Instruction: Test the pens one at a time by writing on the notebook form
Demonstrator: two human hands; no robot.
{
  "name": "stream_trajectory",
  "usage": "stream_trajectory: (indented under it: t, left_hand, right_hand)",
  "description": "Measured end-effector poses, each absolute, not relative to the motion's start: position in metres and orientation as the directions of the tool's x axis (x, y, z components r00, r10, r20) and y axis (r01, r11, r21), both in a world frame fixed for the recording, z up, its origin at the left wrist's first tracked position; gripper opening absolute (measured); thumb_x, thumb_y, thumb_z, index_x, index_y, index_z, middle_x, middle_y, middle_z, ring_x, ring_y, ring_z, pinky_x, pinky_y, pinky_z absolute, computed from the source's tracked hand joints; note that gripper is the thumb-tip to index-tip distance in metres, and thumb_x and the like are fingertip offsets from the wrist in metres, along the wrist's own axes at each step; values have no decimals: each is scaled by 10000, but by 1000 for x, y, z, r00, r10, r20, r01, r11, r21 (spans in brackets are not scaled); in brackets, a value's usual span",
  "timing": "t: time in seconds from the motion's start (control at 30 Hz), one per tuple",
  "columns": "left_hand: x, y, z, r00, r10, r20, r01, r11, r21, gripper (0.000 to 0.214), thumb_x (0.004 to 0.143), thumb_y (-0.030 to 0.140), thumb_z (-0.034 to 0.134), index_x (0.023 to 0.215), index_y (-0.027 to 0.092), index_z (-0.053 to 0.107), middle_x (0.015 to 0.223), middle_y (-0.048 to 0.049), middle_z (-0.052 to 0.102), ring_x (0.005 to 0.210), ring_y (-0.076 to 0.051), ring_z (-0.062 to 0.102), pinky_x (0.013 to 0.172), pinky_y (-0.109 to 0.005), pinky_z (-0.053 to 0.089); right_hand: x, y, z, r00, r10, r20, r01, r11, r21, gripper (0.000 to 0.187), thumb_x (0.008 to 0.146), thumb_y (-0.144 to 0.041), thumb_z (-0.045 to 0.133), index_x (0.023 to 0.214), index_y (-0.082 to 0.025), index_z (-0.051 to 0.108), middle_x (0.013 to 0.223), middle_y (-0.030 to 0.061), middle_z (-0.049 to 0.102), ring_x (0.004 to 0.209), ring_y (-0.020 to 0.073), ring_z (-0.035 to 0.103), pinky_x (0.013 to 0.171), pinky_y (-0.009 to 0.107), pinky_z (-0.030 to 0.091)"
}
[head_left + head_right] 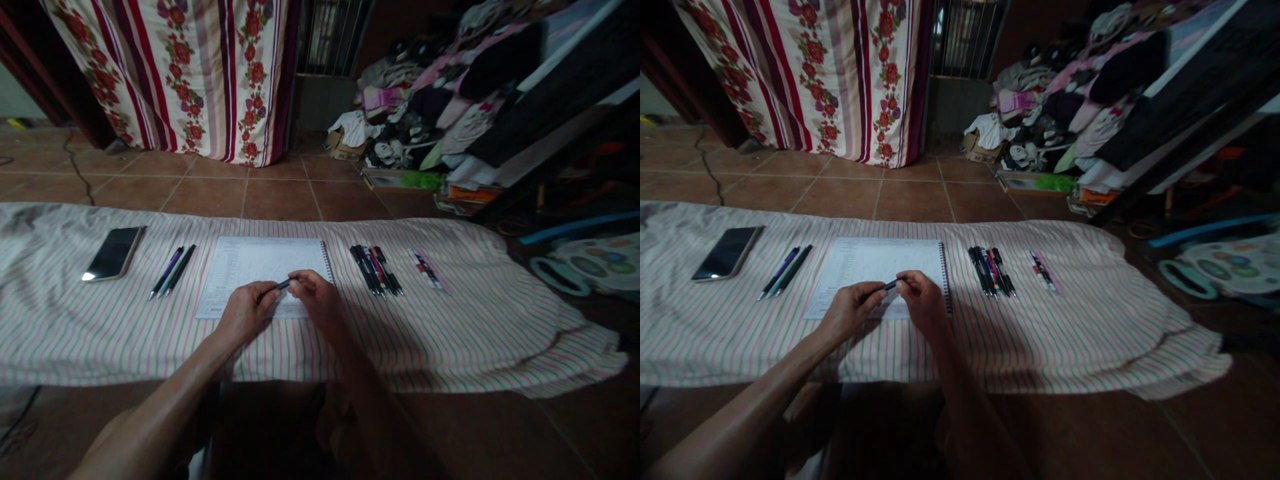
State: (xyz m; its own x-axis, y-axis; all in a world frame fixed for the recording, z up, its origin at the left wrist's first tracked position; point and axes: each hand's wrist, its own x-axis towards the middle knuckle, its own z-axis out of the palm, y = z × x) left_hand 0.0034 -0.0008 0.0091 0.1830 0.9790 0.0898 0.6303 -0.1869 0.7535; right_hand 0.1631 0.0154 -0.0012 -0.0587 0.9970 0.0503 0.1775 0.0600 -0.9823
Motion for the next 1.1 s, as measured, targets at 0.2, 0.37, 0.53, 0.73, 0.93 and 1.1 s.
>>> stream_trajectory:
  t: [0.2,0.37,0.53,0.73,0.93,1.1]
  left_hand:
    - [0,-1,13,221,969,109,666,-232,709,259,867,319,466,930,209,691,825,-36,708,739,-171,634,665,-252,443]
    - [-3,-1,16,253,961,107,695,-258,671,254,875,299,460,958,209,683,857,-41,709,766,-175,640,670,-250,443]
    - [-2,-1,20,273,958,92,725,-267,635,264,886,288,446,966,188,677,857,-48,706,764,-179,640,664,-256,448]
    - [0,-3,22,303,948,101,717,-297,630,249,892,272,454,998,178,660,912,-49,709,807,-178,646,711,-263,470]
    - [2,-6,18,320,936,149,712,-341,614,255,899,277,451,1049,198,642,965,-45,708,864,-187,651,763,-284,484]
    - [3,-6,14,322,932,167,709,-354,610,261,902,283,445,1052,195,639,960,-51,706,862,-189,649,760,-287,482]
  right_hand:
    - [165,15,6,-93,996,16,216,36,-976,203,745,-360,577,857,-197,623,699,19,669,708,178,656,665,294,496]
    - [165,17,2,-98,995,15,219,37,-975,198,754,-379,577,818,-196,620,671,10,646,665,162,631,651,283,485]
    - [165,20,-3,-117,993,29,255,58,-965,209,776,-403,554,775,-198,589,632,-3,610,623,144,591,610,256,455]
    - [164,20,-4,-72,995,70,371,92,-924,265,776,-452,530,676,-207,519,548,-31,541,550,122,512,543,226,386]
    - [162,16,-1,-25,988,151,529,141,-837,342,803,-478,480,593,-211,443,511,-49,458,520,105,443,552,220,339]
    - [159,17,-4,16,986,166,598,123,-792,408,814,-517,457,555,-203,424,491,-56,418,496,93,404,541,220,306]
